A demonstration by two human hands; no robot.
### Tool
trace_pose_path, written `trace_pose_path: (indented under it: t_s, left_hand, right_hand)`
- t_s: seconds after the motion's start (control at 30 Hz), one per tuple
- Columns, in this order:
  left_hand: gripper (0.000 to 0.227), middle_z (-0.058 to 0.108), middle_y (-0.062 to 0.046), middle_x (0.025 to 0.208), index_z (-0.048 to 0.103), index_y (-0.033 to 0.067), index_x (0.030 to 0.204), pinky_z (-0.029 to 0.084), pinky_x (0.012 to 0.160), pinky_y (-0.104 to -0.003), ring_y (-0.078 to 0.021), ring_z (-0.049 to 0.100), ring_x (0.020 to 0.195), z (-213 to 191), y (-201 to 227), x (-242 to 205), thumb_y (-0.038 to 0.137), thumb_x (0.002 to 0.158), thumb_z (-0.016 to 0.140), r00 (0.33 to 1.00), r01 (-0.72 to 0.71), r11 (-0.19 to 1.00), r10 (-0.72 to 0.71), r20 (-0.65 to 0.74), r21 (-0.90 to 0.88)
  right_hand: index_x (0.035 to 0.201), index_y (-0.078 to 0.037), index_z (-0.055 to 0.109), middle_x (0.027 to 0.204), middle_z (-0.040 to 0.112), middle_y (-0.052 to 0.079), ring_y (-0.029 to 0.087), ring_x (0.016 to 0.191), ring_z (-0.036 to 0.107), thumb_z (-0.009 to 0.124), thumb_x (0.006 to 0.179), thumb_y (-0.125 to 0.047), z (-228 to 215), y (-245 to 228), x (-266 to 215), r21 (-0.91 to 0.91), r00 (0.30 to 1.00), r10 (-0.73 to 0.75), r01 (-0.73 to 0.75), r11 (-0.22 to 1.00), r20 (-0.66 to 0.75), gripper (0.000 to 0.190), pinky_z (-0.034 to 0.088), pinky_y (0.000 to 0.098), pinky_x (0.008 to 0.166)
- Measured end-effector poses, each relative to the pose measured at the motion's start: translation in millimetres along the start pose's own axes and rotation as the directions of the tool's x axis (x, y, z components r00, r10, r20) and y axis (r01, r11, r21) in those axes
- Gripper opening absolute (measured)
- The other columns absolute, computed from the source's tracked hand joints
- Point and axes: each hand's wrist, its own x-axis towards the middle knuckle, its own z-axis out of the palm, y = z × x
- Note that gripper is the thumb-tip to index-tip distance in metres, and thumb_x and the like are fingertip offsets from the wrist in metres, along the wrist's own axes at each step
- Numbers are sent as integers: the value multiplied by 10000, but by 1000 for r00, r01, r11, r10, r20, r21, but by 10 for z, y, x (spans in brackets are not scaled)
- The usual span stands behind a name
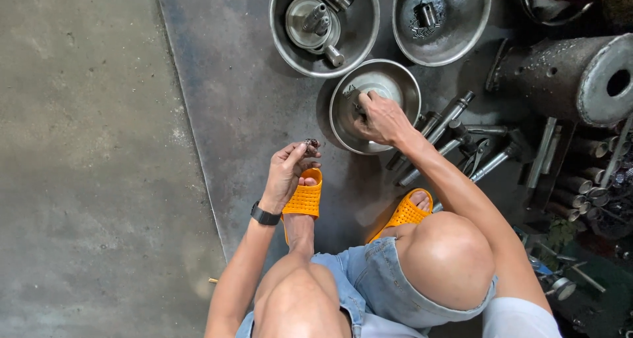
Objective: The person uses a wrench to tighten a metal part, then wipes it with a red cloth. They then pick up small metal pieces from a bowl and insert them into a larger metal component, using pliers to adjust the pieces.
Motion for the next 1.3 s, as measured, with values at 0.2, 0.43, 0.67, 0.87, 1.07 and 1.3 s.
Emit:
trace_pose_path:
  t_s: [0.2, 0.43, 0.67, 0.87, 1.07, 1.3]
  left_hand:
    - [155, 626, -128, 801, 618, -7, 830, 560, 686, -369, -264, 655, 821, 43, -61, -3, 124, 878, 551, 999, -33, 999, 32, 24, 23]
    - [161, 623, -132, 809, 614, -5, 831, 560, 685, -371, -268, 655, 821, 30, -97, 6, 131, 885, 548, 999, -34, 999, 33, 28, 11]
    - [163, 631, -136, 822, 617, -12, 832, 558, 692, -381, -270, 654, 832, -5, -128, -44, 124, 887, 547, 1000, -1, 1000, 1, 31, 21]
    - [160, 638, -139, 880, 617, 8, 840, 551, 707, -385, -257, 648, 833, -37, -260, 62, 135, 895, 538, 997, 20, 998, -25, 73, 65]
    - [159, 644, -153, 923, 609, 7, 813, 546, 735, -436, -281, 644, 881, 236, -441, 304, 122, 897, 538, 988, 71, 994, -81, 133, 77]
    - [121, 642, -146, 959, 612, 61, 874, 574, 593, -436, -288, 646, 816, 1127, -527, 423, 172, 889, 566, 979, 127, 987, -108, 174, -98]
  right_hand:
    - [867, -16, 447, 765, 502, 192, 425, 651, 610, 509, 703, -203, 110, 73, 12, -29, 1000, -7, 7, 1000, 4, 256, 491, 489, 563]
    - [879, -20, 451, 773, 503, 166, 407, 651, 615, 509, 706, -180, 12, 36, -64, -27, 1000, -10, 9, 1000, -20, 242, 502, 456, 555]
    - [824, -33, 458, 793, 482, 146, 358, 674, 590, 584, 690, -129, 277, 218, -266, 74, 901, -127, 172, 982, -414, 207, 487, 392, 584]
    - [791, -26, 511, 994, 575, 141, 297, 822, 628, 684, 803, -63, -27, -15, -578, 204, 654, -56, 315, 927, -754, 178, 516, 313, 693]
    - [740, -51, 505, 1112, 592, 149, 315, 936, 632, 673, 805, -68, -53, -55, -755, 195, 595, -13, 285, 938, -804, 181, 517, 343, 745]
    - [705, 13, 481, 1052, 607, 200, 375, 984, 611, 578, 878, -126, -699, -386, -1091, 283, 527, 51, 369, 885, -848, 243, 507, 409, 806]
